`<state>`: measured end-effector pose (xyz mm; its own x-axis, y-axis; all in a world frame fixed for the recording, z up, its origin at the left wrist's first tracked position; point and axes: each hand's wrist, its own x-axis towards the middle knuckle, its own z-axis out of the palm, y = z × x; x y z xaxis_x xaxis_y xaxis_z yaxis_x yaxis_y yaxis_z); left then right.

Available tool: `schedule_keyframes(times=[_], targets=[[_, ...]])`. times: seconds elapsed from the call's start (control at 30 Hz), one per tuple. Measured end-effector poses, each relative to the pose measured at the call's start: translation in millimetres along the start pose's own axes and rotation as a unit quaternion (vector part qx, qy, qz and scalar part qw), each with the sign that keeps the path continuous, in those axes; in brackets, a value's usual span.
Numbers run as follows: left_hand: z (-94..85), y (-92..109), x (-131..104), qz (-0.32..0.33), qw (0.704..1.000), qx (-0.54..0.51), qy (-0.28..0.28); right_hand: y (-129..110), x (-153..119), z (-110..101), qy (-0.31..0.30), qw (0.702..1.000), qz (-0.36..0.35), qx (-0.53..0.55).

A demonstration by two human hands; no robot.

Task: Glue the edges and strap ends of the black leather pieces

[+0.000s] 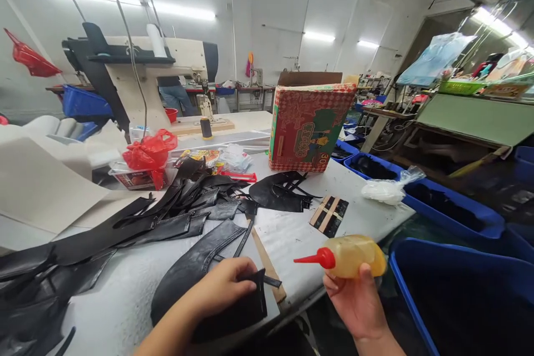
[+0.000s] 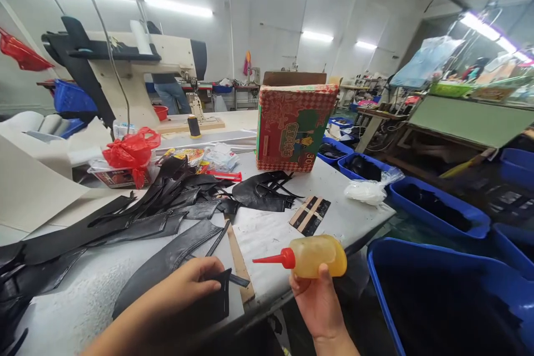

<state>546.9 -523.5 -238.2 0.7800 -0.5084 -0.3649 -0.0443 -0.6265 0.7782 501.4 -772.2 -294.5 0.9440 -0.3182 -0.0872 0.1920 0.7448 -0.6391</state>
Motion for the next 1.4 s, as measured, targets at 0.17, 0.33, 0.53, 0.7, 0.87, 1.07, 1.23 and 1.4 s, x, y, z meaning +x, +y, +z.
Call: schedule_keyframes(times=[0.17, 0.33, 0.53, 0.7, 0.87, 1.07, 1.23, 1.4], targets=[[5.9, -3.8, 6.0, 0.007, 0.994, -0.108, -0.004, 5.3, -1.8, -8.0, -0.027, 0.983, -0.114, -0.139], [4.8, -5.9, 7.6, 0.007, 0.988, -0.152, -0.018, 8.0, 0.0, -19.4, -0.071, 0.968, -0.086, -0.223], [3.8, -7.7, 7.7, 0.002, 0.984, -0.177, -0.024, 13.0, 2.3, -26.5, -0.120, 0.943, -0.105, -0.291], [2.0, -4.6, 7.8, 0.011, 0.980, -0.195, -0.038, 13.7, 4.9, -34.3, -0.142, 0.915, -0.157, -0.343], [4.2, -9.0, 10.3, 0.007, 0.981, -0.190, -0.037, 11.6, 4.0, -34.3, -0.156, 0.904, -0.165, -0.362], [5.3, -9.1, 11.6, 0.005, 0.982, -0.186, -0.030, 4.2, 0.0, -22.5, -0.159, 0.908, -0.175, -0.347], [2.2, 0.6, 8.0, -0.017, 0.983, -0.179, -0.032, 4.0, -11.7, -4.0, -0.139, 0.926, -0.163, -0.311], [1.9, 0.1, 7.6, -0.008, 0.983, -0.180, -0.031, 7.4, -7.2, -13.3, -0.138, 0.932, -0.160, -0.294]])
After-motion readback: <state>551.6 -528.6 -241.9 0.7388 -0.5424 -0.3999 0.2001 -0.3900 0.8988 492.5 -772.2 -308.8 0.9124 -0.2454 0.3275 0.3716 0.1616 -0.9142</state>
